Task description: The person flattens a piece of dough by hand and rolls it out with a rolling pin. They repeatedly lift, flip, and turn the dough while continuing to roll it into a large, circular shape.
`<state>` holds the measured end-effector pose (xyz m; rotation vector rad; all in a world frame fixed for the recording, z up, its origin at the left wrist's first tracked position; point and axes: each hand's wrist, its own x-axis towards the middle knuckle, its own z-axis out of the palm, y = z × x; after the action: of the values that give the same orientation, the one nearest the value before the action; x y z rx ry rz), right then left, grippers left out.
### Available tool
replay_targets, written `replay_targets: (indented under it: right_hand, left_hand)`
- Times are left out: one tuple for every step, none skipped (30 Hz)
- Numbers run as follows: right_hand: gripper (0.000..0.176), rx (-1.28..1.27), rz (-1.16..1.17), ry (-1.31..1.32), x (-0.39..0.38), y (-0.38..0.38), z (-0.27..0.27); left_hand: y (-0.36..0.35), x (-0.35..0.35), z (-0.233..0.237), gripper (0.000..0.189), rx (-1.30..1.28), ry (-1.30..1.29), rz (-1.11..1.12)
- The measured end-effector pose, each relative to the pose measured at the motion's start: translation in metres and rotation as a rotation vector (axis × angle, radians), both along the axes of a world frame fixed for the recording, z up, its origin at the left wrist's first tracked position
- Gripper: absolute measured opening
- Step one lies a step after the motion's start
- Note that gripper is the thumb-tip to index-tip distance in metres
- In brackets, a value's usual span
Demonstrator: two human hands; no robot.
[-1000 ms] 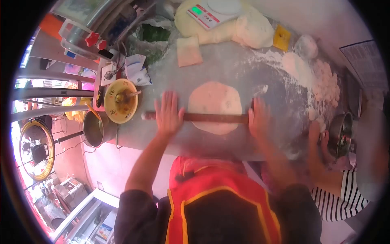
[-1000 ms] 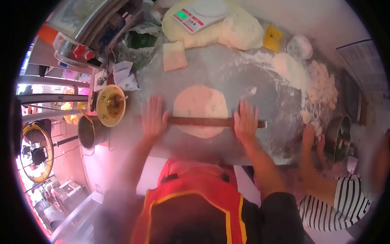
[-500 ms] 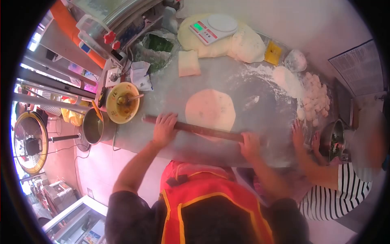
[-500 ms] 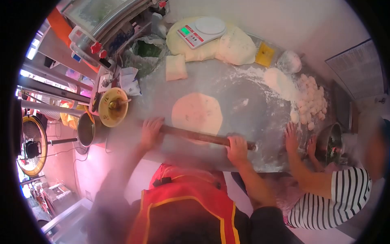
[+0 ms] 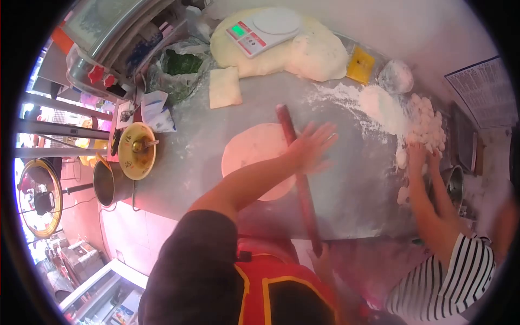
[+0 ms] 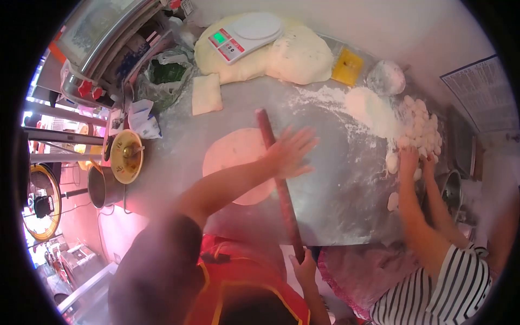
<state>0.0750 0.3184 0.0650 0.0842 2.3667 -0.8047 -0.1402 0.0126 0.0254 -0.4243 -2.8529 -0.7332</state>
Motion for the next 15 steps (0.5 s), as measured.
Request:
replay_targets:
  right_hand:
    - [0.044,-0.014,0.017,0.017,-0.006,0.008,0.001]
    - [0.044,-0.035,0.03,0.034,-0.012,0.012,0.0]
    - [0.044,-0.04,0.07,0.007,-0.016,0.016,0.002]
    - [0.045,-0.046,0.11,-0.019,-0.02,0.02,0.005]
    - [0.045,-0.037,0.181,-0.085,-0.028,0.015,0.016]
    - [0.045,-0.03,0.254,-0.149,-0.033,0.014,0.02]
    - [0.045,-0.049,0.293,-0.154,-0.033,0.019,0.014]
    - [0.045,-0.069,0.333,-0.159,-0.032,0.02,0.006]
    - [0.044,-0.082,0.374,-0.167,-0.027,0.023,0.002]
    - [0.043,-0.11,0.299,-0.133,-0.025,0.024,0.002]
    - [0.042,-0.133,0.222,-0.092,-0.027,0.022,0.003]
    - [0.042,-0.125,0.17,-0.077,-0.03,0.02,0.003]
    - [0.041,-0.118,0.118,-0.061,-0.034,0.018,0.004]
    - [0.04,-0.08,0.092,-0.079,-0.039,0.019,0.004]
    - [0.04,-0.042,0.067,-0.092,-0.043,0.02,0.003]
  left_hand:
    - [0.009,-0.016,0.0,0.073,0.016,0.02,0.007]
    - [0.014,-0.024,0.0,0.073,0.025,0.041,0.011]
    - [0.011,-0.013,-0.003,0.075,-0.039,0.036,0.064]
    - [-0.001,0.011,0.001,0.077,-0.106,0.028,0.115]
    - [-0.021,0.042,0.005,0.078,-0.166,-0.103,0.104]
    - [-0.042,0.074,0.008,0.08,-0.227,-0.234,0.094]
    - [-0.056,0.107,0.007,0.08,-0.191,-0.306,0.156]
    - [-0.062,0.125,0.01,0.08,-0.154,-0.377,0.22]
    - [-0.061,0.123,0.006,0.079,-0.152,-0.333,0.198]
    - [-0.056,0.109,0.006,0.078,-0.145,-0.286,0.176]
    - [-0.047,0.089,0.004,0.077,-0.133,-0.233,0.152]
    - [-0.028,0.058,-0.008,0.074,-0.214,-0.111,0.152]
    - [-0.007,0.024,-0.007,0.073,-0.185,-0.068,0.167]
    - [0.011,-0.003,-0.006,0.071,-0.154,-0.025,0.182]
    - [0.022,-0.024,-0.01,0.071,-0.154,0.027,0.145]
